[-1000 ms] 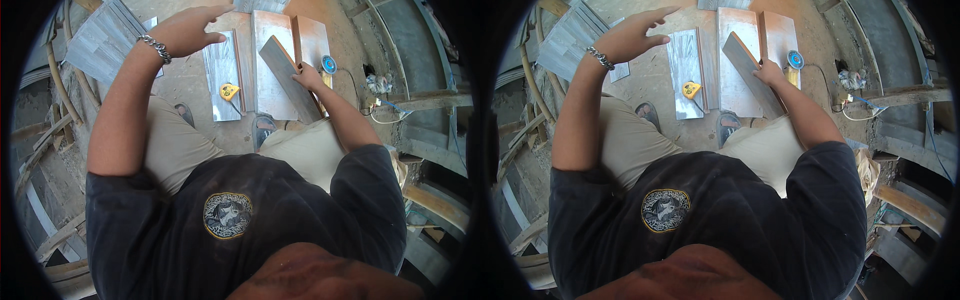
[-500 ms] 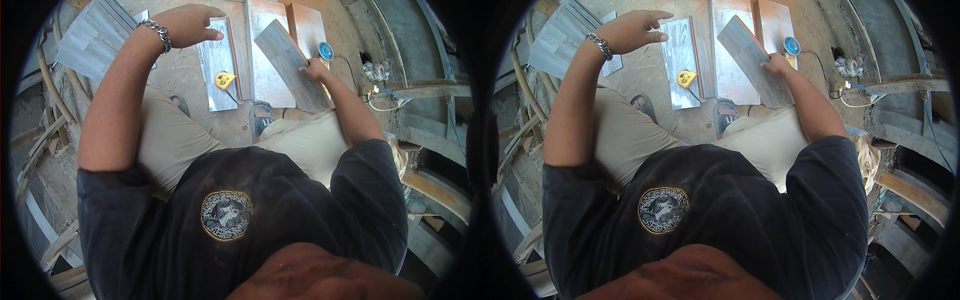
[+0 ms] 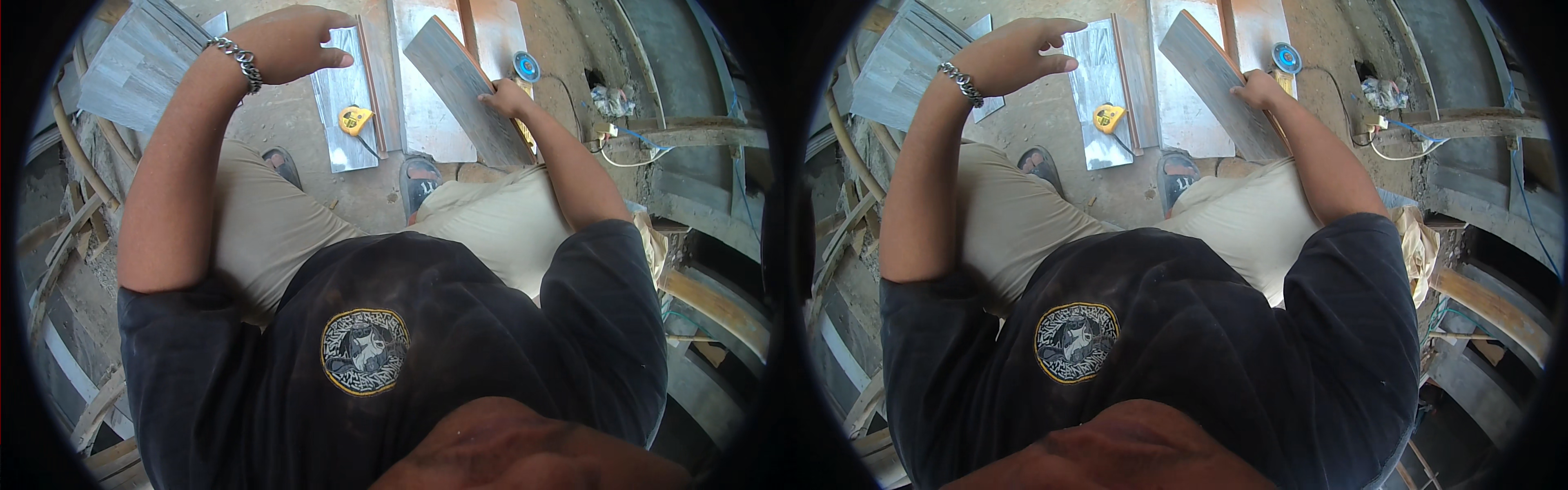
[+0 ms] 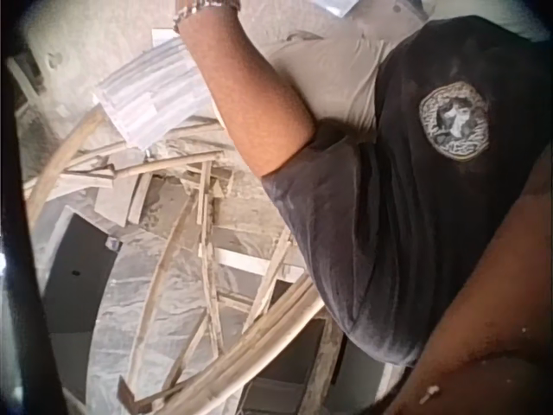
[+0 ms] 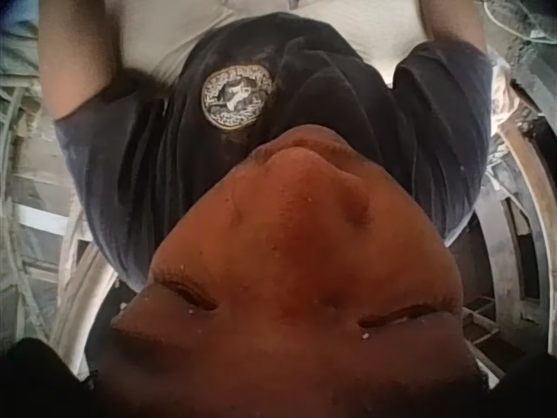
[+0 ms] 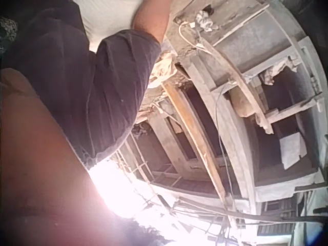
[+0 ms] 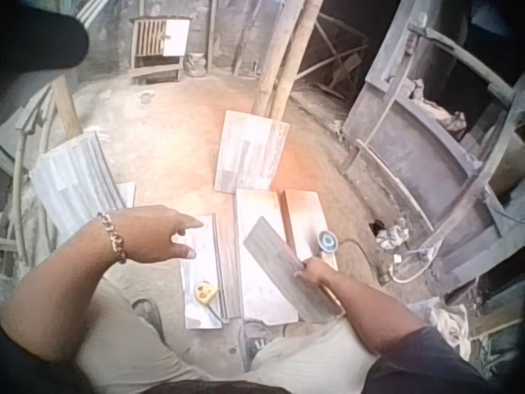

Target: Measuring, cutting, and cleaning floor tiles using an angle grinder and a measuring tape.

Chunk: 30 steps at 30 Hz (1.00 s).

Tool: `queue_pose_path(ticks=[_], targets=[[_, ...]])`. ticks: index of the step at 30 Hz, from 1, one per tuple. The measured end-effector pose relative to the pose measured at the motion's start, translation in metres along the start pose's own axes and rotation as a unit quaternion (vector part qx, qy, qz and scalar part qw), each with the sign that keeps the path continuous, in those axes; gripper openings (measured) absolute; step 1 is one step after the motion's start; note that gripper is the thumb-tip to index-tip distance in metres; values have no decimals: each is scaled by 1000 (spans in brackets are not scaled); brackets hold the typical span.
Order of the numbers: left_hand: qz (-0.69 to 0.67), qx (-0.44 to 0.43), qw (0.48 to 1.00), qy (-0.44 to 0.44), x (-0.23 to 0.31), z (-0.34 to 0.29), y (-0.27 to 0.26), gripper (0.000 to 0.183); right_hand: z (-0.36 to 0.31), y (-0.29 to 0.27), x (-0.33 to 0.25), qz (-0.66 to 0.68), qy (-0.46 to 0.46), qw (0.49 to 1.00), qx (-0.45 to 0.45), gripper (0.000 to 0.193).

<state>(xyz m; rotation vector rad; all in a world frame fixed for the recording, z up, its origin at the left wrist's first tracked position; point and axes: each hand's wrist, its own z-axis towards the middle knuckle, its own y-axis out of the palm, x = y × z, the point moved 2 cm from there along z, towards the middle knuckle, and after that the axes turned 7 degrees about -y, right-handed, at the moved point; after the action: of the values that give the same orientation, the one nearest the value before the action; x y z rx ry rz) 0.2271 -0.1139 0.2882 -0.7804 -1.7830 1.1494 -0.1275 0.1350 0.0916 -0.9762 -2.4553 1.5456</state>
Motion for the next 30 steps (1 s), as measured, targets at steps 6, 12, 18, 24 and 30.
queue_pose_path(ticks=[6, 12, 18, 24, 30], targets=[[3, -12, 1000, -17, -2, 4, 3, 56, -5, -13, -4, 29, -6, 999, -27, 58], [-3, -9, 1000, 3, -6, 7, 6, 55, -14, -20, 13, 176, 58, 981, -63, 73], [-24, -7, 999, 23, -7, 5, 9, 56, -16, -13, 25, 285, 106, 951, -50, 64], [-24, -29, 999, -8, -10, 3, 10, 55, -20, -13, 22, 279, 100, 954, -47, 64], [44, -24, 999, -9, 22, -18, -15, 56, -23, -11, 3, 233, 66, 969, -45, 69]])
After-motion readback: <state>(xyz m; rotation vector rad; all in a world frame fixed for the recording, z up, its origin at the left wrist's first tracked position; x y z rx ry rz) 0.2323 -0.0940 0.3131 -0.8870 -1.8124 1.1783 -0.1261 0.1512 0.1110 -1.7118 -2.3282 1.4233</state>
